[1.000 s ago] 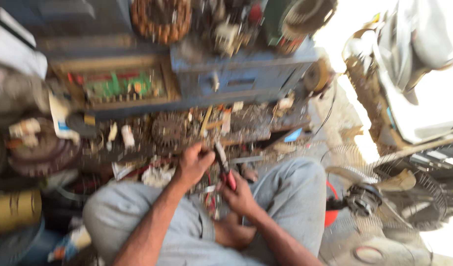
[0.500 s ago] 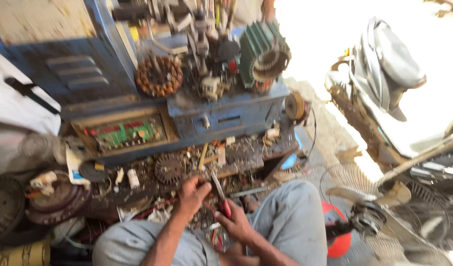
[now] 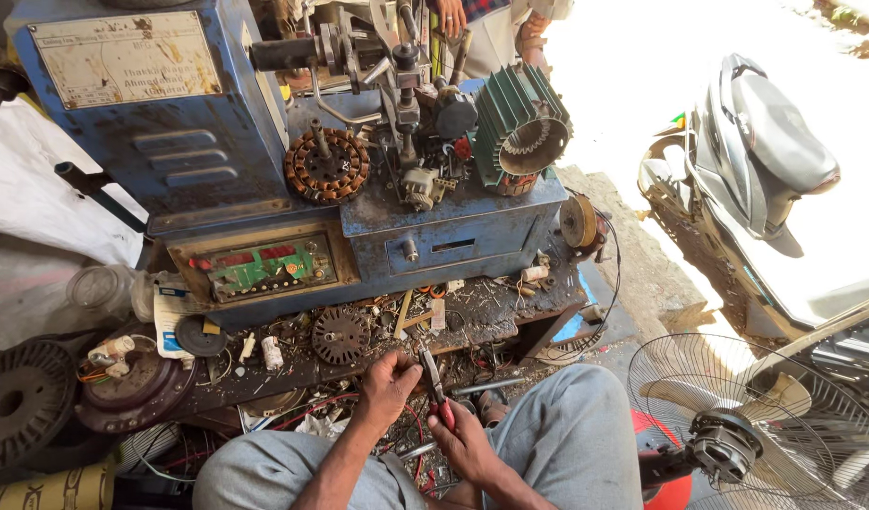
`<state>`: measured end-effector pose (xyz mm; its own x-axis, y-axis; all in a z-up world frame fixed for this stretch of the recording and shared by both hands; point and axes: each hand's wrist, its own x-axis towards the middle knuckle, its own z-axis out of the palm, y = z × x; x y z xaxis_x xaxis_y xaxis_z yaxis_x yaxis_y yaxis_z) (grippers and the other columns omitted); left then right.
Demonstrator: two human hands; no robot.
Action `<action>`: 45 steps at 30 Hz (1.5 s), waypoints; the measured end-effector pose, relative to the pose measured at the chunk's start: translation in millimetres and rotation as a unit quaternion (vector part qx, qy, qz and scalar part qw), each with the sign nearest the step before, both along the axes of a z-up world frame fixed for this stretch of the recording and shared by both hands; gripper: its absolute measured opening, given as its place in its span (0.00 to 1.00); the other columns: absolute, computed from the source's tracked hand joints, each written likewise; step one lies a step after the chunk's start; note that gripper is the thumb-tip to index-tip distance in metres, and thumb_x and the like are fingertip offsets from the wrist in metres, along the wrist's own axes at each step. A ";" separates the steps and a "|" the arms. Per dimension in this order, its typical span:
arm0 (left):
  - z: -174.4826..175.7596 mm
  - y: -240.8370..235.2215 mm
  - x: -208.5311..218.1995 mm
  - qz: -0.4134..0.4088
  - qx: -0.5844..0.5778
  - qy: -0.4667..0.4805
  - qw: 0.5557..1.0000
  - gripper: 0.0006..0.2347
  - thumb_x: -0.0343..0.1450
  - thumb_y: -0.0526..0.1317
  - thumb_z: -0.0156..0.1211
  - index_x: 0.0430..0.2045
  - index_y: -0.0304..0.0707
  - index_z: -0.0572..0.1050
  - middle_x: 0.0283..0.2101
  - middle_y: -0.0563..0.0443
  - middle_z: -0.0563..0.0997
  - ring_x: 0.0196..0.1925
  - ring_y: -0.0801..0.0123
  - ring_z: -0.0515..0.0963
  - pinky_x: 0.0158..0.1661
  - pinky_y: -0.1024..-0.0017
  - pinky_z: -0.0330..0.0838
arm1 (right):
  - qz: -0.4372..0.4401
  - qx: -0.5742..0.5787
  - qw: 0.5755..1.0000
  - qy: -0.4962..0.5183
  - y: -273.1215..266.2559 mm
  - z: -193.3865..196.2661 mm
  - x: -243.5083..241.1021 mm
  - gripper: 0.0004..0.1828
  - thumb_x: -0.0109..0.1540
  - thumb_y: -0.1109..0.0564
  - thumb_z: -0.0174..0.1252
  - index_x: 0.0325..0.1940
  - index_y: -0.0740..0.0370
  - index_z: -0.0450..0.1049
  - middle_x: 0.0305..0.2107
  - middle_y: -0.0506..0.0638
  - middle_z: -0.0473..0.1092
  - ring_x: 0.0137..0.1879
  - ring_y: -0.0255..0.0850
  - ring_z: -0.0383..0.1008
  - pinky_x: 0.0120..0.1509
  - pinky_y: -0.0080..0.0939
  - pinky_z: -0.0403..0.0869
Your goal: The person repairs an electromechanical component using pliers and their hands, stripping wire insulation and twisting wires together at a cluttered workbench.
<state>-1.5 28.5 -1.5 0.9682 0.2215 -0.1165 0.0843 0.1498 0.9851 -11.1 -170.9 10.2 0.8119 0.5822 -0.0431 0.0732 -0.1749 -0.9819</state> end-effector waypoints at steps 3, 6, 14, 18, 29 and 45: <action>-7.6 1.4 1.9 0.012 0.048 -0.018 0.999 0.04 0.70 0.34 0.64 0.28 0.34 0.76 0.27 0.55 0.78 0.28 0.77 0.77 0.31 0.76 0.78 | -0.015 -0.030 0.999 -0.020 1.1 4.4 2.1 0.15 0.68 0.49 0.56 0.44 0.65 0.68 0.28 0.49 0.67 0.35 0.36 0.65 0.40 0.40 0.69; -10.5 1.2 1.6 0.003 0.008 -0.044 0.999 0.03 0.70 0.34 0.63 0.28 0.34 0.76 0.29 0.57 0.79 0.30 0.79 0.77 0.33 0.76 0.78 | -0.025 -0.054 0.996 0.070 0.3 8.3 0.7 0.14 0.65 0.49 0.56 0.46 0.61 0.68 0.26 0.50 0.66 0.33 0.38 0.65 0.38 0.43 0.68; 6.2 -0.4 0.6 -0.013 -0.035 -0.041 0.998 0.03 0.70 0.34 0.62 0.28 0.33 0.76 0.30 0.56 0.79 0.32 0.79 0.79 0.34 0.74 0.81 | -0.028 -0.062 0.997 -0.048 -1.1 9.2 3.2 0.12 0.58 0.59 0.63 0.40 0.66 0.68 0.27 0.53 0.69 0.35 0.42 0.68 0.43 0.44 0.72; 10.9 -0.6 -0.6 -0.009 -0.025 -0.034 0.999 0.03 0.70 0.34 0.62 0.28 0.34 0.76 0.30 0.55 0.80 0.31 0.78 0.80 0.35 0.73 0.81 | -0.043 -0.063 0.996 -0.048 0.8 6.7 1.8 0.10 0.59 0.57 0.61 0.39 0.65 0.71 0.28 0.53 0.71 0.36 0.41 0.71 0.44 0.43 0.73; -8.8 -1.5 0.0 0.025 0.055 -0.042 0.997 0.04 0.70 0.34 0.63 0.27 0.34 0.76 0.24 0.58 0.76 0.26 0.81 0.72 0.28 0.78 0.72 | -0.029 -0.059 0.985 -0.160 -3.9 18.5 -1.5 0.25 0.65 0.47 0.57 0.59 0.68 0.67 0.39 0.62 0.70 0.47 0.52 0.69 0.51 0.51 0.69; -7.8 -4.3 3.0 0.004 -0.013 -0.033 0.999 0.04 0.71 0.35 0.63 0.29 0.32 0.76 0.28 0.57 0.79 0.29 0.79 0.77 0.33 0.77 0.78 | -0.031 -0.038 0.998 -0.044 -2.1 -7.2 4.4 0.12 0.65 0.52 0.58 0.43 0.65 0.69 0.27 0.55 0.70 0.34 0.42 0.67 0.42 0.46 0.71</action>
<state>1.5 24.2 -9.3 0.9720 0.2277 -0.0576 0.0174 0.1749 0.9844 -6.7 -173.0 3.0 0.8494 0.5276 -0.0126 0.1451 -0.2565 -0.9556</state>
